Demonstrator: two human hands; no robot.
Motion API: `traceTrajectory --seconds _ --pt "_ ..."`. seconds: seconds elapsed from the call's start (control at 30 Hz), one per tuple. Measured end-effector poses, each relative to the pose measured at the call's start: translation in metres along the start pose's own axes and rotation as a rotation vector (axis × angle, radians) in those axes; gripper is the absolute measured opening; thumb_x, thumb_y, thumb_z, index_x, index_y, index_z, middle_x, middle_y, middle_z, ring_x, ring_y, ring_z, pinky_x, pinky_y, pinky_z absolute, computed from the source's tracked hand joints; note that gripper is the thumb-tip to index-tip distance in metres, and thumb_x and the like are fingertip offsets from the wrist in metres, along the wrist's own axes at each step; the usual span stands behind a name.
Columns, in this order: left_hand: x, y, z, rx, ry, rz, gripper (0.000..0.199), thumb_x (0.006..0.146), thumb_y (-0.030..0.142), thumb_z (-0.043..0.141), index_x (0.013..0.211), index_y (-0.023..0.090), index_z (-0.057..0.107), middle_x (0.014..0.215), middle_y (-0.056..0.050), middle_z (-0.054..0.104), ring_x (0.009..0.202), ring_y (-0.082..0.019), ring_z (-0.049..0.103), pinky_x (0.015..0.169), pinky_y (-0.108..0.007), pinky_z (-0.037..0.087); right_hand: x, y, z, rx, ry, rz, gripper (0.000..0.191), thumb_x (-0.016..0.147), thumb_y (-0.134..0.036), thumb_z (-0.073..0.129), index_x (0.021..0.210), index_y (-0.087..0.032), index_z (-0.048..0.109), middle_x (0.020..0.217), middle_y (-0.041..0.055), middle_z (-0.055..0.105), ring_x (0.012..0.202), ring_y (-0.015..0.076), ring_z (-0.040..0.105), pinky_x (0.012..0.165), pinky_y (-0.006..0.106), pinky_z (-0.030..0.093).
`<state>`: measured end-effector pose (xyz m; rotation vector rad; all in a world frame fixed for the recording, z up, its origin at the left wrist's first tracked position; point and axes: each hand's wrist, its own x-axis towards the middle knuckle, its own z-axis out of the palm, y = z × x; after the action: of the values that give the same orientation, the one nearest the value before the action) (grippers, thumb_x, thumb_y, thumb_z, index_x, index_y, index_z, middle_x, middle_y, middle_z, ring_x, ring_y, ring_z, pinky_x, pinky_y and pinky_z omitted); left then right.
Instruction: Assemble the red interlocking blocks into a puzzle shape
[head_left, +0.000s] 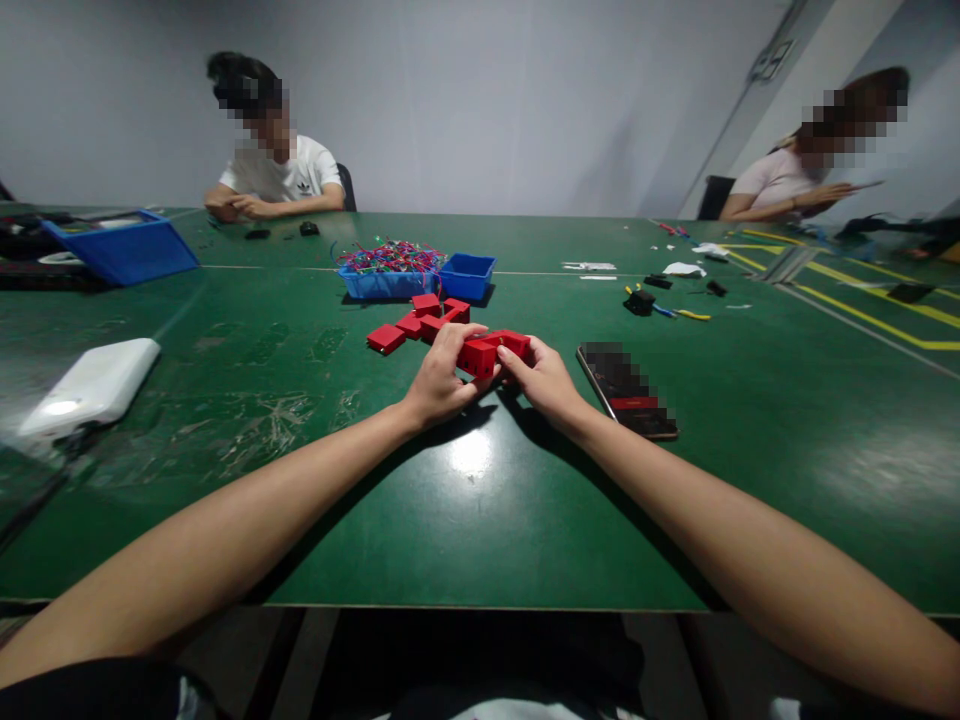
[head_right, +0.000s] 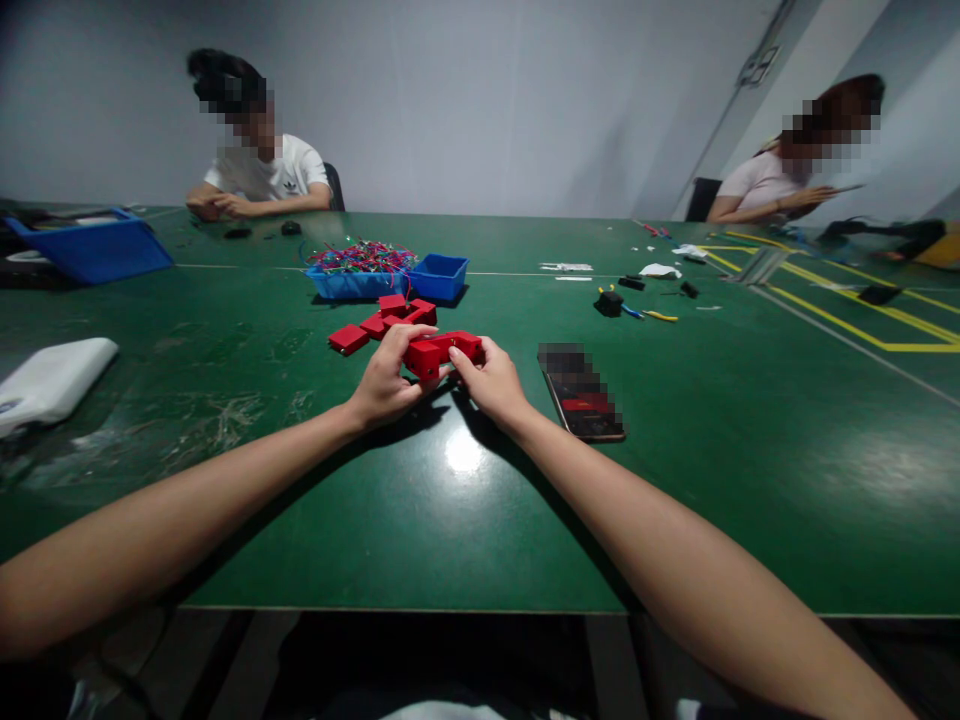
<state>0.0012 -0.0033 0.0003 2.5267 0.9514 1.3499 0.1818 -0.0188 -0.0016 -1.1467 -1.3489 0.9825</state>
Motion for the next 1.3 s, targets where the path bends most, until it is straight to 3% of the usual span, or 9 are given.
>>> traceTrajectory --seconds 0.23,0.43,0.6,0.77,0.87,1.03,1.3 --pt "-0.002 -0.001 0.002 -0.007 -0.175 0.106 0.052 0.087 0.03 0.065 0.133 0.02 0.044 0.127 -0.015 0.055 0.121 -0.028 0.056 0.104 -0.045 0.049 0.001 0.001 0.0 0.062 0.006 -0.04 0.037 0.076 -0.044 0.069 0.103 -0.02 0.06 0.092 0.0018 0.071 0.076 0.0163 0.066 0.069 0.031 0.055" --pt "-0.002 0.0 0.004 -0.041 -0.164 0.105 0.054 0.087 0.036 0.068 0.133 0.02 0.043 0.129 -0.016 0.056 0.121 -0.028 0.056 0.105 -0.045 0.048 0.001 0.001 0.0 0.082 -0.001 -0.054 0.04 0.076 -0.047 0.068 0.104 -0.019 0.061 0.095 0.0031 0.071 0.081 0.0169 0.066 0.074 0.032 0.055" --pt "0.0 0.002 0.002 -0.154 -0.017 -0.13 0.061 0.082 0.05 0.072 0.127 0.02 0.044 0.11 -0.008 0.065 0.095 -0.02 0.065 0.087 -0.034 0.053 0.0 0.002 0.0 -0.02 -0.02 -0.015 0.042 0.077 -0.055 0.068 0.098 -0.018 0.065 0.078 0.0002 0.069 0.066 0.0151 0.063 0.064 0.029 0.05" --pt "0.003 0.007 -0.003 -0.195 -0.002 -0.302 0.052 0.083 0.058 0.066 0.115 0.02 0.05 0.086 0.0 0.066 0.071 -0.015 0.062 0.072 -0.028 0.051 -0.003 0.0 0.001 -0.049 -0.028 -0.002 0.044 0.077 -0.061 0.067 0.088 -0.018 0.066 0.065 -0.0018 0.063 0.055 0.0141 0.058 0.055 0.027 0.044" --pt "0.002 0.009 -0.004 -0.182 -0.048 -0.235 0.047 0.084 0.056 0.065 0.112 0.019 0.055 0.094 -0.003 0.069 0.079 -0.017 0.065 0.076 -0.029 0.053 -0.003 -0.001 0.0 -0.089 0.009 -0.038 0.044 0.08 -0.061 0.064 0.087 -0.018 0.068 0.066 -0.0009 0.064 0.058 0.0145 0.057 0.057 0.027 0.045" --pt "0.0 0.01 -0.004 -0.142 -0.158 -0.009 0.049 0.083 0.048 0.069 0.122 0.02 0.056 0.119 -0.01 0.069 0.106 -0.024 0.068 0.094 -0.036 0.052 -0.003 0.0 -0.002 -0.079 0.088 -0.139 0.045 0.086 -0.059 0.061 0.107 -0.02 0.068 0.089 0.0025 0.072 0.077 0.017 0.065 0.071 0.028 0.051" --pt "-0.004 0.004 0.001 0.056 -0.267 0.12 0.051 0.085 0.054 0.07 0.121 0.018 0.062 0.106 -0.012 0.074 0.096 -0.026 0.071 0.081 -0.036 0.05 -0.003 -0.003 0.001 -0.048 0.075 -0.132 0.047 0.084 -0.055 0.065 0.117 -0.021 0.064 0.102 0.0061 0.073 0.089 0.02 0.068 0.079 0.033 0.055"
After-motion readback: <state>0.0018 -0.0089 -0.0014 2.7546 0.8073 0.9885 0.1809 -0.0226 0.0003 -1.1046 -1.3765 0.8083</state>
